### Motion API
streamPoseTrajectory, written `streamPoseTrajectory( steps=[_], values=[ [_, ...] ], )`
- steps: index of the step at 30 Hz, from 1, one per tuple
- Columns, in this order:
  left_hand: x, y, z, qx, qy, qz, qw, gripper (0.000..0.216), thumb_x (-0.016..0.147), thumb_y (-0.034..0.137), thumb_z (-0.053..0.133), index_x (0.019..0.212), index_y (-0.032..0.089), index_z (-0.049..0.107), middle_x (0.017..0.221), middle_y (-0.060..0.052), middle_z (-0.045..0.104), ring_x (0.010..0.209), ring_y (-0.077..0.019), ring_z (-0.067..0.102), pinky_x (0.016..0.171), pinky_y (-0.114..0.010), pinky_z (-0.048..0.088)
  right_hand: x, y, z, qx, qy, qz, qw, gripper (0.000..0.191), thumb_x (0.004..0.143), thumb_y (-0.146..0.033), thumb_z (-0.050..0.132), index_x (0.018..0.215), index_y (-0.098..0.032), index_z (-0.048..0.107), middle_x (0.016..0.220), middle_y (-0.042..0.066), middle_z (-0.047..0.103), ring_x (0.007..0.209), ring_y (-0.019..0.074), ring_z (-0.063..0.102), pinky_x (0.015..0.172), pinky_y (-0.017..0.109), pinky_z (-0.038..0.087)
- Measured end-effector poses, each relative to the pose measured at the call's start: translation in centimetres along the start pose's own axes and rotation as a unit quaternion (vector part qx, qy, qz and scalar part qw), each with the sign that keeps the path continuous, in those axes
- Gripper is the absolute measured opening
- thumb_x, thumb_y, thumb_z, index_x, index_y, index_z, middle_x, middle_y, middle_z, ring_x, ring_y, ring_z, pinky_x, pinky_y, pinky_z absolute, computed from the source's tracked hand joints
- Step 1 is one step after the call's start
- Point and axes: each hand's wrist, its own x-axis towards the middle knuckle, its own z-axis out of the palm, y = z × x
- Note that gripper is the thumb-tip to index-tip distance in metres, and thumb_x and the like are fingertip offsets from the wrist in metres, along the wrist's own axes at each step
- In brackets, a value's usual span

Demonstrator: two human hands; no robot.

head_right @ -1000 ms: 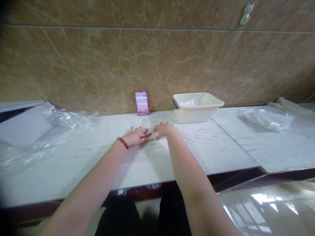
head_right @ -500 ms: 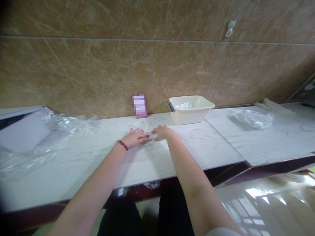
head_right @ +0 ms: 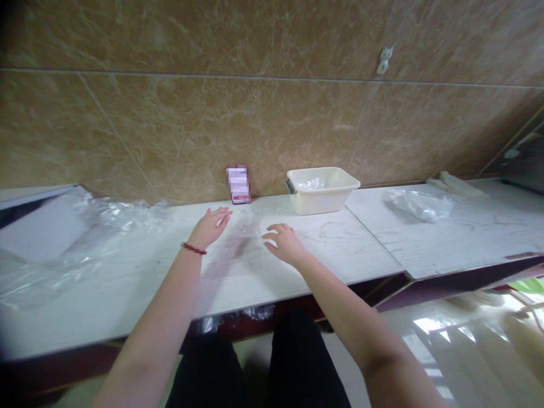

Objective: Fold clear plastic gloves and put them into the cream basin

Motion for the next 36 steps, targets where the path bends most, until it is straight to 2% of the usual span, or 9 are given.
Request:
streamPoseTrajectory(
  steps=[3,5,9,13,19,26,32,34,36],
  values=[
    [-1.9,0.3,-2.5,-0.021,0.012,0.01,1.0,0.035,0.082,0.033,0.029,0.098,0.021,0.058,0.111,-0.003,0.056,0.105,-0.0131,0.047,0.099,-0.037,0.02,-2.0,-2.1,-0.3,-0.024,-0.028,-0.072,0.997,0.022,0.078,-0.03,0.046,0.093,-0.026,0.061,0.106,0.004,0.054,0.102,0.0202,0.04,0.087,0.039,0.029],
    [-3.9,0.2,-3.4,-0.021,0.003,0.012,1.0,0.033,0.081,0.035,0.032,0.094,0.023,0.06,0.11,-0.002,0.056,0.105,-0.0134,0.047,0.099,-0.037,0.02,-2.9,-3.1,-0.4,-0.038,-0.044,-0.109,0.992,0.022,0.077,-0.029,0.047,0.094,-0.025,0.061,0.106,0.003,0.054,0.101,0.0203,0.04,0.088,0.039,0.027],
    [-8.3,-0.5,-2.7,-0.024,-0.089,0.016,0.996,0.028,0.078,0.035,0.039,0.088,0.025,0.062,0.11,-0.001,0.056,0.104,-0.0151,0.048,0.099,-0.04,0.018,-3.6,-3.9,0.0,-0.07,-0.073,-0.139,0.985,0.02,0.076,-0.029,0.049,0.092,-0.026,0.061,0.109,0.003,0.053,0.103,0.0211,0.039,0.089,0.041,0.024],
    [-11.1,-1.2,-1.4,-0.044,-0.149,0.004,0.988,0.029,0.075,0.037,0.043,0.096,0.025,0.06,0.113,-0.003,0.054,0.107,-0.0173,0.045,0.099,-0.043,0.016,-3.1,-3.9,0.6,-0.088,-0.089,-0.157,0.98,0.016,0.077,-0.024,0.047,0.079,-0.025,0.063,0.106,0.0,0.055,0.104,0.0201,0.038,0.087,0.04,0.023],
    [-12.0,0.1,-0.9,-0.051,-0.145,0.002,0.988,0.041,0.072,0.045,0.045,0.105,0.022,0.055,0.117,-0.005,0.051,0.111,-0.0181,0.042,0.1,-0.04,0.016,-2.8,-3.9,0.9,-0.088,-0.1,-0.169,0.977,0.016,0.078,-0.019,0.044,0.081,-0.02,0.06,0.097,0.004,0.059,0.099,0.0182,0.042,0.083,0.036,0.025],
    [-12.0,3.9,0.0,-0.028,-0.107,0.004,0.994,0.046,0.071,0.045,0.047,0.11,0.021,0.05,0.12,-0.007,0.048,0.114,-0.0205,0.037,0.099,-0.042,0.018,-3.1,-3.6,0.9,-0.027,-0.028,-0.102,0.994,0.017,0.079,-0.02,0.041,0.084,-0.018,0.057,0.092,0.005,0.058,0.092,0.0155,0.046,0.081,0.032,0.029],
    [-12.0,4.9,0.2,-0.004,-0.057,-0.004,0.998,0.024,0.078,0.028,0.038,0.089,0.023,0.059,0.107,-0.001,0.057,0.105,-0.0162,0.047,0.098,-0.037,0.024,-3.7,-3.4,0.5,0.058,0.003,-0.085,0.995,0.015,0.076,-0.019,0.044,0.088,-0.017,0.052,0.094,0.007,0.056,0.095,0.0152,0.047,0.083,0.031,0.034],
    [-12.1,5.1,-0.1,0.003,-0.057,0.003,0.998,0.025,0.08,0.025,0.034,0.087,0.023,0.058,0.099,0.0,0.061,0.094,-0.0142,0.054,0.097,-0.034,0.027,-4.2,-3.4,0.3,0.079,-0.008,-0.107,0.991,0.026,0.074,-0.027,0.049,0.098,-0.017,0.049,0.104,0.008,0.054,0.104,0.0166,0.043,0.087,0.032,0.033],
    [-12.4,5.6,-0.6,0.023,-0.056,0.01,0.998,0.025,0.08,0.025,0.033,0.088,0.023,0.057,0.092,0.0,0.064,0.084,-0.0139,0.057,0.096,-0.032,0.029,-4.6,-3.4,0.2,0.09,-0.031,-0.128,0.987,0.047,0.07,-0.035,0.054,0.111,-0.017,0.043,0.116,0.009,0.048,0.114,0.0185,0.035,0.091,0.034,0.03]
  ],
)
